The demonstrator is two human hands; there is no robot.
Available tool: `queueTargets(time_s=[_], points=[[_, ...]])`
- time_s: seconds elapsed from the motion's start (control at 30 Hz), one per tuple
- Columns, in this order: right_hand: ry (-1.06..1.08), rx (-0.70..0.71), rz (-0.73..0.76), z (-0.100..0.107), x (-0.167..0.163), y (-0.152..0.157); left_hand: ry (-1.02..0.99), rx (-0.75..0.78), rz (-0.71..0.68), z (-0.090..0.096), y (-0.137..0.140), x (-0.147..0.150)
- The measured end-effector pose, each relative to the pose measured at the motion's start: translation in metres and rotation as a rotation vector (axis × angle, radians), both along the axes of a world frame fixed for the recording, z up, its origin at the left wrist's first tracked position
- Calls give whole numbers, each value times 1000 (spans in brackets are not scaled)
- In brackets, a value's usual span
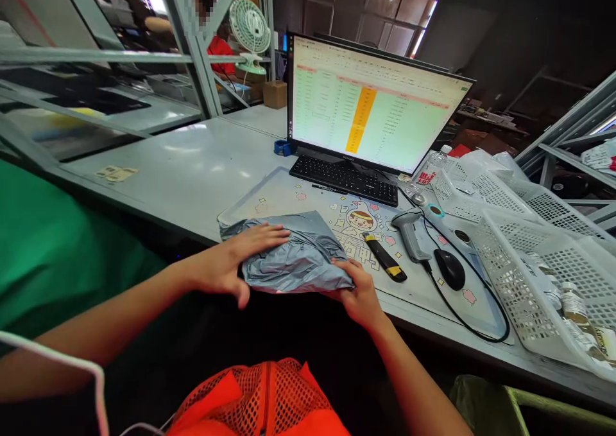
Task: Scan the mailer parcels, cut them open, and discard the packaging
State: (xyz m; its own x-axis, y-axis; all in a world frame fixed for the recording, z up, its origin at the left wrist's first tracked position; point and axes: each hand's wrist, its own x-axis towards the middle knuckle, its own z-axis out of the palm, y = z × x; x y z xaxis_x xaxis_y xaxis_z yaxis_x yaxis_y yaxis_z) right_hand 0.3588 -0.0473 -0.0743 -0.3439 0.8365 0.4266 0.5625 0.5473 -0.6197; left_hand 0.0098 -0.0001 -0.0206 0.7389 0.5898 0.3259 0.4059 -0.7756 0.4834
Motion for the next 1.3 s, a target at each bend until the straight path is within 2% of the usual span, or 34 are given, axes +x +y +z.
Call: queueTargets(time_s=[0.1,0.17,0.27,0.33,0.37,0.43,0.5,0.57,0.63,0.73,0.8,0.9,0.97,1.0,1.03,1.1,1.13,1.2,1.23,1.3], points=[[132,28,-128,43,3,7,-72,31,36,20,-25,4],[198,100,-191,81,-2,17,-236,-18,136,38,-21,10],[250,144,-219,132,-9,51,-554,-128,311,65,10,26],[251,84,-218,149,-10,85,-731,-185,349,70,38,40],[225,36,-249,151,-10,102,-787,-224,347,67,53,47],[105,-42,-371,143,-10,130,-812,-328,380,49,77,58],[-43,-12,-447,121,-14,141,-762,-440,476,25,91,64],[-147,108,-367,94,-23,133,-700,-520,561,2,96,65],[-270,150,-199,67,-37,114,-672,-529,543,-14,94,62],[-500,-62,-68,34,-57,87,-628,-438,431,-23,89,58],[-567,-195,-70,23,-65,80,-580,-382,454,-25,87,57],[-522,-244,-15,24,-59,87,-511,-306,505,-23,84,58],[-410,-205,4,35,-37,97,-454,-246,472,-19,80,58],[-343,-157,-53,41,-20,102,-426,-220,449,-16,77,57],[-285,-96,-172,48,1,106,-403,-200,425,-12,74,56],[-249,8,-549,59,47,111,-377,-181,387,-3,67,54],[-294,3,-752,62,71,112,-373,-176,383,1,64,54],[-450,-158,-1010,63,110,112,-383,-167,413,9,58,53],[-517,-266,-1065,61,124,112,-394,-163,442,12,55,53],[-591,-447,-1068,53,136,113,-407,-159,490,18,50,55]])
